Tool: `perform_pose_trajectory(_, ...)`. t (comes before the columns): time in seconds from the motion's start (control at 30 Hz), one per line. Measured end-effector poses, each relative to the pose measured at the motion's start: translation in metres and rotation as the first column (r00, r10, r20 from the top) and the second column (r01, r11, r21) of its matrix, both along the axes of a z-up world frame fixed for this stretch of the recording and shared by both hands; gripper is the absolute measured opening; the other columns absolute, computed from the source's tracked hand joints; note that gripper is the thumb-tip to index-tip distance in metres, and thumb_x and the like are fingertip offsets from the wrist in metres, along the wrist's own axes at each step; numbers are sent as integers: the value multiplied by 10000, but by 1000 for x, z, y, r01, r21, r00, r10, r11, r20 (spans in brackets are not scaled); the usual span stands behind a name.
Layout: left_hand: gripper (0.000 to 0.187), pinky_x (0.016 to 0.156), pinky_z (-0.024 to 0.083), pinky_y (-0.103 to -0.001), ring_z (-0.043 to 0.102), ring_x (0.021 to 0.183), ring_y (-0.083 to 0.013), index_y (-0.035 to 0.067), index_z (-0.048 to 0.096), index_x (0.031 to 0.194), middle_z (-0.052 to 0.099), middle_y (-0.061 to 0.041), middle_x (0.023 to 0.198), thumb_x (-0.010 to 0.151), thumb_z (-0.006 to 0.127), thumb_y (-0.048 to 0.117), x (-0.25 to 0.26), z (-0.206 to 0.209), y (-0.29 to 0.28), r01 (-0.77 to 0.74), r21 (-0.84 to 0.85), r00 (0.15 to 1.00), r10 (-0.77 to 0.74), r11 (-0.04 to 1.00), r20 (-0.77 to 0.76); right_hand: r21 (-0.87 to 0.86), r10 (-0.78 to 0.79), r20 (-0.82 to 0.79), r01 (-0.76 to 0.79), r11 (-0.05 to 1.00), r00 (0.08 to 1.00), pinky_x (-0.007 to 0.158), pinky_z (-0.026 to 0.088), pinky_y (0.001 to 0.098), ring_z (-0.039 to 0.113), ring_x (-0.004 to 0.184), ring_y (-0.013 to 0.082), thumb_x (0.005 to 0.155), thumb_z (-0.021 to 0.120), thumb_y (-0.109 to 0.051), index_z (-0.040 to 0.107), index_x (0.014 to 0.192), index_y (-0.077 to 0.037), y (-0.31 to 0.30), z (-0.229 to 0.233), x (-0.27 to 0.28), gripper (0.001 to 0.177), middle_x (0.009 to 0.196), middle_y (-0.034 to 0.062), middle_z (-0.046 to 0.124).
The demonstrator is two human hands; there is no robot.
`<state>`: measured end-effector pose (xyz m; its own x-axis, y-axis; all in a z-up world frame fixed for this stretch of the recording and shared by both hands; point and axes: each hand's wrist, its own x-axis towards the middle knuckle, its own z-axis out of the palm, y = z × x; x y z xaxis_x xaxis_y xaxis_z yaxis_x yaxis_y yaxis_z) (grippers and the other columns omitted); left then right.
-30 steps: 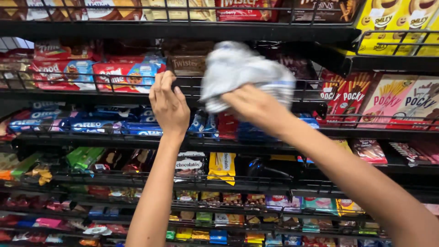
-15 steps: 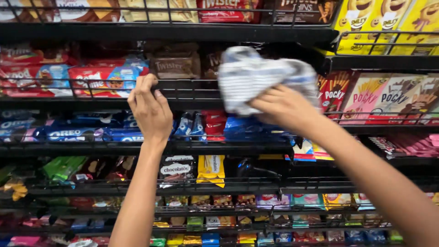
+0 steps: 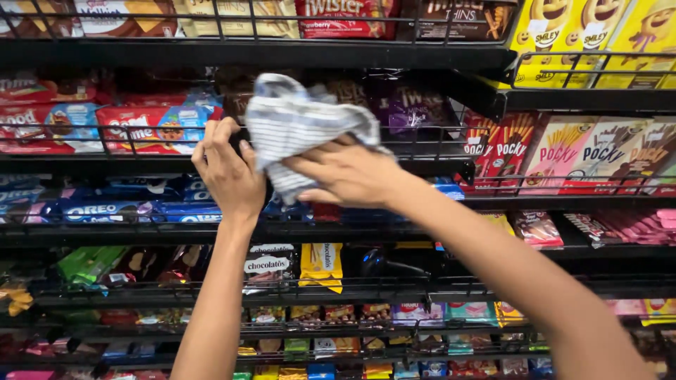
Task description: Scan and place snack packages onto grocery store shelves.
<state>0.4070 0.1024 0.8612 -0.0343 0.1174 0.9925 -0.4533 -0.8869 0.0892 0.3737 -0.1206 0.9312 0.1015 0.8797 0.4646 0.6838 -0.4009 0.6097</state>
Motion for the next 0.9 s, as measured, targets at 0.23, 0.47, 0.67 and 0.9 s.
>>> perform_pose_trajectory(0.23,278,1077,337,-424,559,1327,-245,31,475,1323,615,-84,1281,1054,541,60,-2,2,8,23,38,999,-22,999,-25,37,-14,-37,15,999,999,1189,294,512,458,1415,355,996,584,-471,500,1474,-69,-47,2,-3,631,1458,181,566)
perform_pose_trajectory(0.47,272,1081,333,-423,560,1322,-252,39,485,1303,614,-74,1268,1037,542,50,-4,4,0,5,16,1000,-5,1000,2,142,-219,-80,228,963,973,1165,346,467,513,1338,366,864,702,-271,538,1446,-53,-141,8,-39,643,1380,196,604)
perform_pose_trajectory(0.67,276,1088,340,-408,576,1303,-249,47,500,1313,633,-79,1281,1043,488,-8,-1,2,-3,61,-42,998,-60,997,23,151,-181,-52,186,971,982,1148,365,464,527,1326,344,934,673,-261,535,1442,-46,-102,16,-33,568,1398,175,612)
perform_pose_trajectory(0.9,366,1163,369,-400,635,1307,-282,14,453,1447,638,-135,1376,1085,403,-2,-4,-3,19,319,-80,945,-323,944,-48,84,98,38,-101,991,994,1148,339,492,515,1344,320,934,701,-361,536,1466,-95,22,7,13,618,1403,147,615)
